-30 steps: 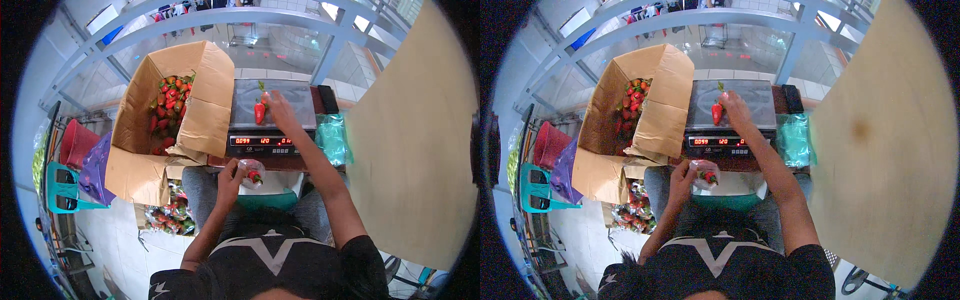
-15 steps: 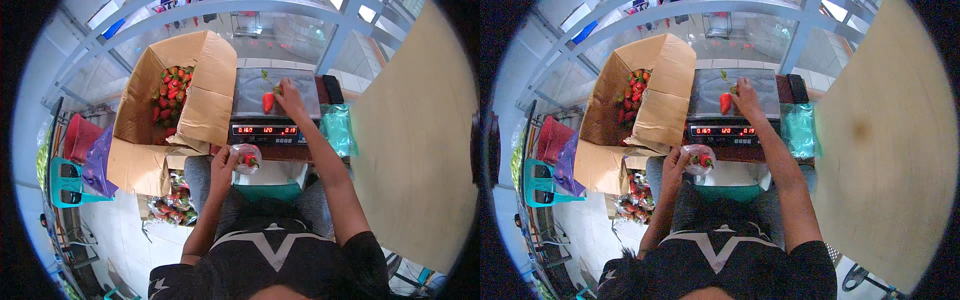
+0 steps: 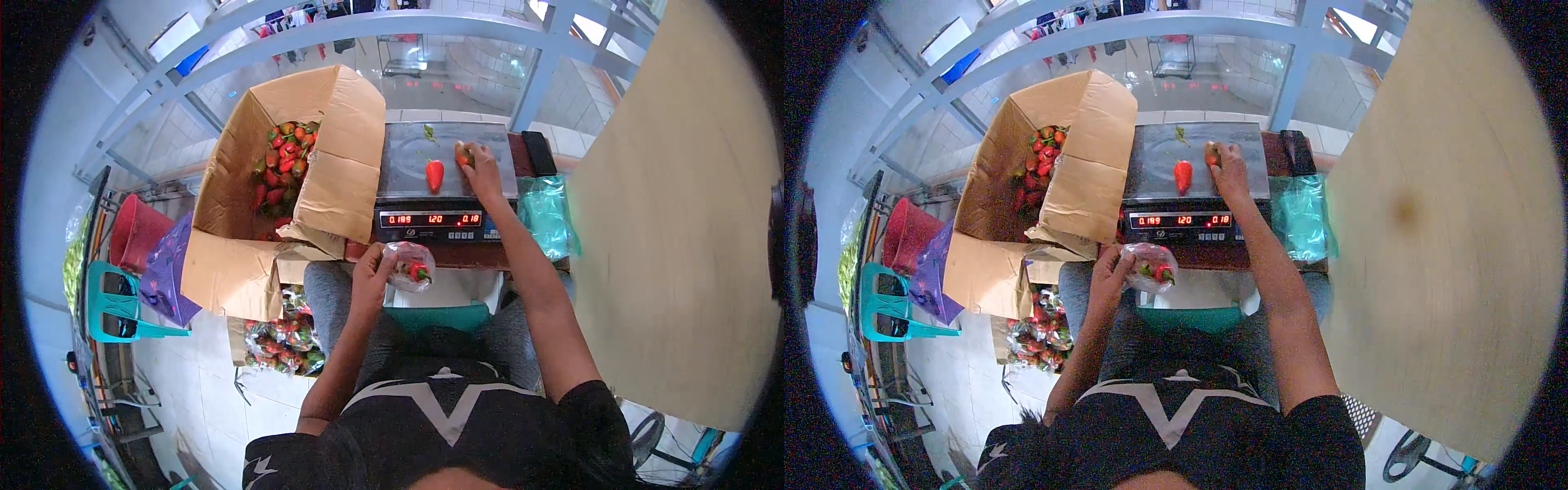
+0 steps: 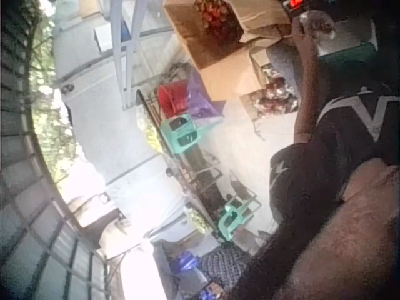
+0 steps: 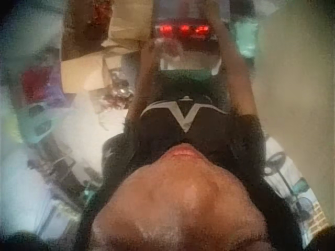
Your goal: The person weighs peppers from a cardboard box on a digital scale, transfers the peppers into a plastic bag, and ties the bag closed by hand.
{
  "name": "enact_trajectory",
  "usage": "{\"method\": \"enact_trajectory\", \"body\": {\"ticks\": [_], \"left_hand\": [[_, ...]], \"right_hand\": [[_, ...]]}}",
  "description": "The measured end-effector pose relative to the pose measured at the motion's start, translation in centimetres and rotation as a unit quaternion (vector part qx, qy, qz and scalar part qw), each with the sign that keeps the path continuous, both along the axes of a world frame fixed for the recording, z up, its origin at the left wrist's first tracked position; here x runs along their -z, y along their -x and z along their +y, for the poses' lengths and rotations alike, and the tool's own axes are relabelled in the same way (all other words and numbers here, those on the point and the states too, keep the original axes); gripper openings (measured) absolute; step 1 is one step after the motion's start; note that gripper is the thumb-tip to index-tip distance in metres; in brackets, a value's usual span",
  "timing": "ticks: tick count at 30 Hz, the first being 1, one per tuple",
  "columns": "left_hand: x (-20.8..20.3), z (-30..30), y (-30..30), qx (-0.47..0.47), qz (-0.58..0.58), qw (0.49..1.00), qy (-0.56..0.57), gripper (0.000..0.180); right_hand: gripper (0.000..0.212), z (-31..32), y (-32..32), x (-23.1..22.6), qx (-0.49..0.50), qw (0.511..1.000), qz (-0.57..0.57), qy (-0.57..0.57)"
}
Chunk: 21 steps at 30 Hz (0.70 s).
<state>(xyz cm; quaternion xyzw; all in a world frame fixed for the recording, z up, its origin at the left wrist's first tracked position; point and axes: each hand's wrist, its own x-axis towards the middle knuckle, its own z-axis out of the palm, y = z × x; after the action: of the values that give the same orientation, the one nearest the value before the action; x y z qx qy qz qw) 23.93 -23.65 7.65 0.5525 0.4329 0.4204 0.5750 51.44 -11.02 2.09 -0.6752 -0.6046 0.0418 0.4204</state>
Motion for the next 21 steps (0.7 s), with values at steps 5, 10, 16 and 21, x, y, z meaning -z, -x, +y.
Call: {"method": "enact_trajectory", "body": {"ticks": [5,10,16,21], "left_hand": [[-0.4,0.3,-0.6,0.0,-0.007,1.0,0.003,0.016],[0.2,0.3,-0.4,0.003,0.003,1.0,0.001,0.013],[0.8,-0.1,-2.8,0.029,0.043,0.997,-0.05,0.01],[-0.2,-3.1,-4.7,0.074,0.12,0.988,-0.059,0.013]], "right_hand": [[0.036,-2.1,-0.3,-0.9,0.012,0.996,0.087,0.015],[0.043,-10.8,2.0,-3.0,-0.177,0.893,0.388,0.147],[0.049,-18.3,6.3,-2.1,-0.293,0.844,0.381,0.237],[0.037,-18.3,9.1,-1.2,-0.216,0.852,0.44,0.184]]}}
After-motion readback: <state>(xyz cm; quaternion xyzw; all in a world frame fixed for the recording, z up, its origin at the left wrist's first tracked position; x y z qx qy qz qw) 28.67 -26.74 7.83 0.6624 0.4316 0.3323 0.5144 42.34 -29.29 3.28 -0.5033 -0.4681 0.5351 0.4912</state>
